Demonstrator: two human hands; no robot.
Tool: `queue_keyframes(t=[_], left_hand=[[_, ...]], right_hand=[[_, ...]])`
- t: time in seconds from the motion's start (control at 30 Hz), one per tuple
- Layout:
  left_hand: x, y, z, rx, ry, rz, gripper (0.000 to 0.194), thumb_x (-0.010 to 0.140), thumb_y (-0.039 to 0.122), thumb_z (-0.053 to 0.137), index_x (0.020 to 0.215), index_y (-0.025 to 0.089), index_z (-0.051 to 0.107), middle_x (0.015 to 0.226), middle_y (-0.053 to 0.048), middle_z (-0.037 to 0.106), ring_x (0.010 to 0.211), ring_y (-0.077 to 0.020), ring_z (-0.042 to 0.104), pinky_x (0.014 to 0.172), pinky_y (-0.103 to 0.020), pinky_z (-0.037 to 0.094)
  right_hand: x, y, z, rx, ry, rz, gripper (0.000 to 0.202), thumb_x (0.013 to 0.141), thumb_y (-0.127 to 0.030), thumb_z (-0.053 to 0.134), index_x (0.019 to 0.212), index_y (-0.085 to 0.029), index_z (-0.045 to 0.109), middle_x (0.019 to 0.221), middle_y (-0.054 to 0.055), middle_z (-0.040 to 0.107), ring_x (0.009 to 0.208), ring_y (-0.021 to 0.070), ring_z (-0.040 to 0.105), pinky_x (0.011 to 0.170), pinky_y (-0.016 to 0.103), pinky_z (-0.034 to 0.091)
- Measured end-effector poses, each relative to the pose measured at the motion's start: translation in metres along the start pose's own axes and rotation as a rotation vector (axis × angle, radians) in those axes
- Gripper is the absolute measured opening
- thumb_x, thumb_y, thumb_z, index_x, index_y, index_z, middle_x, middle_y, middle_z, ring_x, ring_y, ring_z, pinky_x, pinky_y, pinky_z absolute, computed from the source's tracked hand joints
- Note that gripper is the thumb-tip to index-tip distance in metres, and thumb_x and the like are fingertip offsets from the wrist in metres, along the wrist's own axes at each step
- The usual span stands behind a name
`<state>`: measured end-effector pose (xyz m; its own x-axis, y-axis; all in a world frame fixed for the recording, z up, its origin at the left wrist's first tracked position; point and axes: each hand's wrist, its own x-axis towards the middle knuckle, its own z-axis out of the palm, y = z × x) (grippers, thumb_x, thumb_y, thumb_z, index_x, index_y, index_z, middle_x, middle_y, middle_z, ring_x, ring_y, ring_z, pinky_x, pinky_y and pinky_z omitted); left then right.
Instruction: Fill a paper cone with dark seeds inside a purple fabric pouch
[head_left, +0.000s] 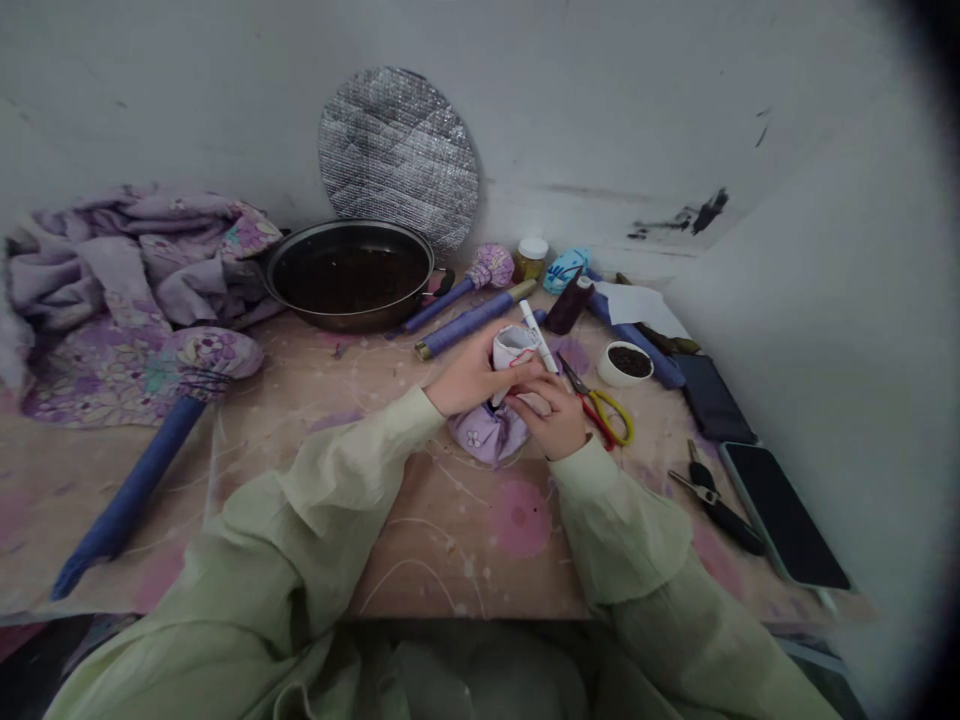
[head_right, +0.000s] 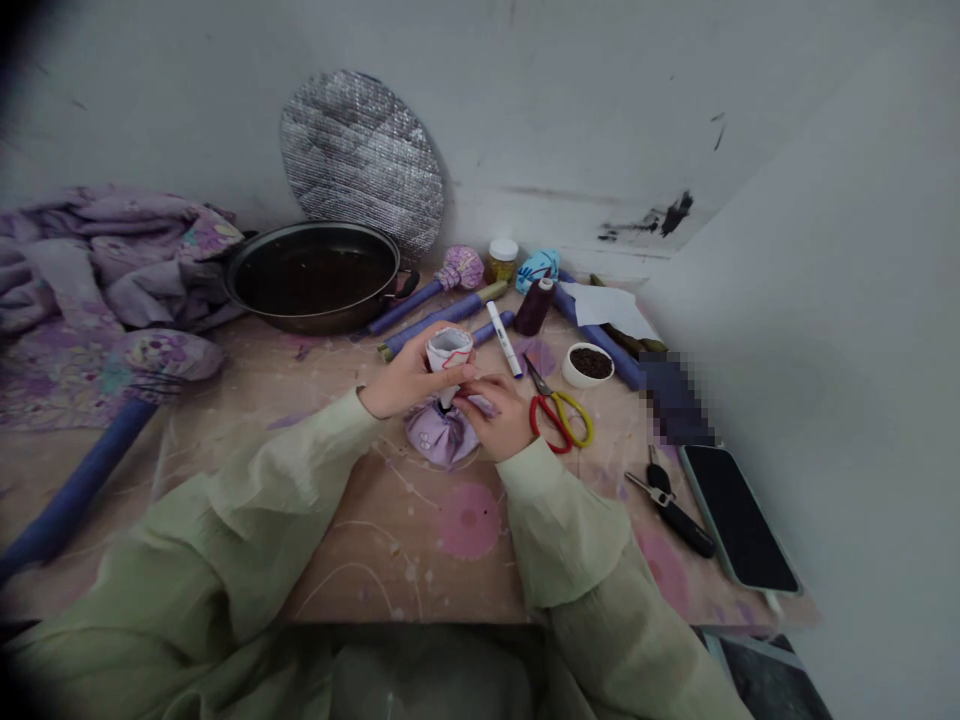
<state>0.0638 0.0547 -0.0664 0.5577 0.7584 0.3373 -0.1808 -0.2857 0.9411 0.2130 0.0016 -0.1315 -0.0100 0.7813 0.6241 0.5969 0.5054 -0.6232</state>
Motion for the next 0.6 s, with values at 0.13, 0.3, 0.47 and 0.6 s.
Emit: queue_keyframes(t=[0.13,0.3,0.47,0.6], left_hand=[[0.0,-0.003,0.001,0.06,0.015,0.0,0.031,0.075,0.034,0.07,0.092,0.016,0.051,0.085,0.0,0.057,0.079,-0.012,0.054,0.079,-0.027,0.045],[0.0,-0.006,0.001,0.07,-0.004,0.021,0.032,0.075,0.036,0.07,0.093,0.017,0.051,0.085,0.0,0.057,0.078,-0.0115,0.054,0.078,-0.027,0.044],[0.0,-0.002,-0.001,0.03,-0.025,-0.023,0.034,0.074,0.037,0.071,0.093,0.016,0.052,0.08,0.001,0.055,0.072,-0.0104,0.052,0.073,-0.026,0.043],[0.001,-0.001,-0.004,0.078,-0.018,-0.027,0.032,0.074,0.033,0.071,0.093,0.016,0.052,0.082,0.001,0.055,0.074,-0.0102,0.051,0.074,-0.026,0.043]], right_hand=[[-0.001,-0.001,0.001,0.018,-0.018,0.026,0.007,0.078,-0.029,0.067,0.08,-0.023,0.071,0.082,0.005,0.07,0.084,0.0203,0.067,0.081,0.037,0.054],[0.003,-0.008,-0.002,0.0,0.011,0.062,0.008,0.076,-0.028,0.065,0.075,-0.023,0.071,0.079,0.004,0.072,0.078,0.0187,0.068,0.076,0.033,0.055],[0.019,-0.006,-0.062,-0.236,0.229,0.226,0.021,0.084,-0.024,0.051,0.093,-0.019,0.069,0.072,0.003,0.071,0.075,0.0184,0.066,0.077,0.035,0.052],[0.024,0.023,-0.146,-0.682,0.175,0.494,0.026,0.082,-0.012,0.043,0.092,-0.015,0.067,0.088,0.01,0.071,0.09,0.0238,0.064,0.086,0.043,0.047]])
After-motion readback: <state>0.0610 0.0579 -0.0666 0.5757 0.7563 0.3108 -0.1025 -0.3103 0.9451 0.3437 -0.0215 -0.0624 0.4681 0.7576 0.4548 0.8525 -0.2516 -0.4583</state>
